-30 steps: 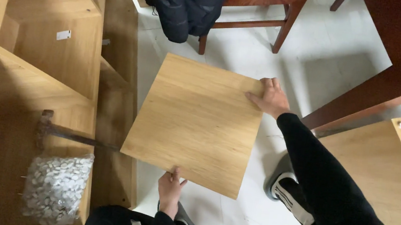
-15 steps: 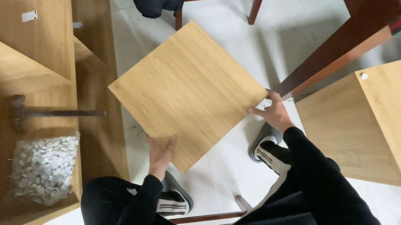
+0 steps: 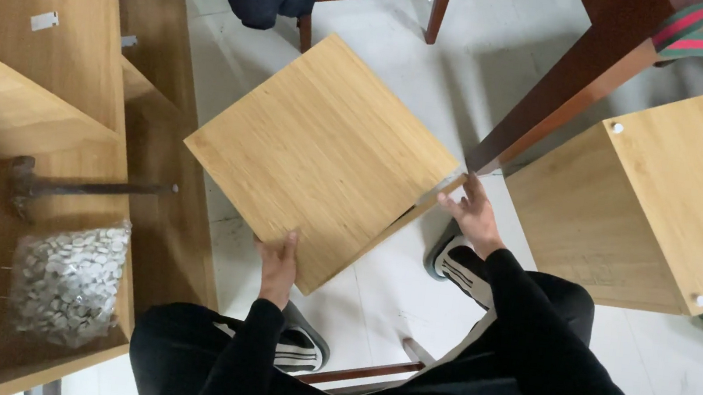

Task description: The person uses a hammer to attach white plastic feet to the corners of a wooden board. They repeatedly pick up the feet from a nearby shelf and hammer them into place on the board.

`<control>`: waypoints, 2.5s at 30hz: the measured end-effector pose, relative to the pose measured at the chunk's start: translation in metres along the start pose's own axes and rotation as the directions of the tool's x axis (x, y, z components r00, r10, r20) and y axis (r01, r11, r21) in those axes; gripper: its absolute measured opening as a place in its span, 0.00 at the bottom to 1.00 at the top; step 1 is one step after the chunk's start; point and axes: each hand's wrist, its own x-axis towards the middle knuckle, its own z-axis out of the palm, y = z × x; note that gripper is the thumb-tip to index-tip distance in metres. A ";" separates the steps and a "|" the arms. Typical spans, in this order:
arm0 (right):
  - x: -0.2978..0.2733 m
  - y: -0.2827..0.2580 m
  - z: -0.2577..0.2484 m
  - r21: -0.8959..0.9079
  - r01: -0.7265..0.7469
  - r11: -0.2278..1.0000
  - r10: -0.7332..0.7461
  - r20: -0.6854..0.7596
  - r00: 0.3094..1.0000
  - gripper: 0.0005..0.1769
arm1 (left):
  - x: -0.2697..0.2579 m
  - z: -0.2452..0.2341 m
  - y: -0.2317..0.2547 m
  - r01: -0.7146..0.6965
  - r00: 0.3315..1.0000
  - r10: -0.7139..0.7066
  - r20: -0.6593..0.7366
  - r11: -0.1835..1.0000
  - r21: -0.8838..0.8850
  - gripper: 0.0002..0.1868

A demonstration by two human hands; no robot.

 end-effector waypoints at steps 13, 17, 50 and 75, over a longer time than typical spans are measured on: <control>0.101 0.022 0.016 -0.506 0.105 0.856 -0.125 -0.005 0.992 0.38 | 0.055 -0.019 -0.036 0.086 0.992 -0.087 0.087 0.996 0.011 0.52; 0.037 0.011 0.014 -0.553 0.058 0.831 -0.078 -0.013 0.997 0.44 | 0.049 -0.044 -0.015 0.015 0.989 -0.023 0.146 0.998 0.058 0.53; -0.011 -0.139 0.596 -0.467 0.884 0.025 -0.245 0.854 0.459 0.42 | 0.100 -0.290 -0.119 0.007 0.583 -0.093 -0.807 0.994 -0.109 0.12; -0.096 -0.183 0.370 -0.504 0.578 0.642 -0.035 0.733 0.679 0.29 | -0.017 -0.248 -0.016 -0.075 0.554 0.242 -0.797 0.968 0.241 0.12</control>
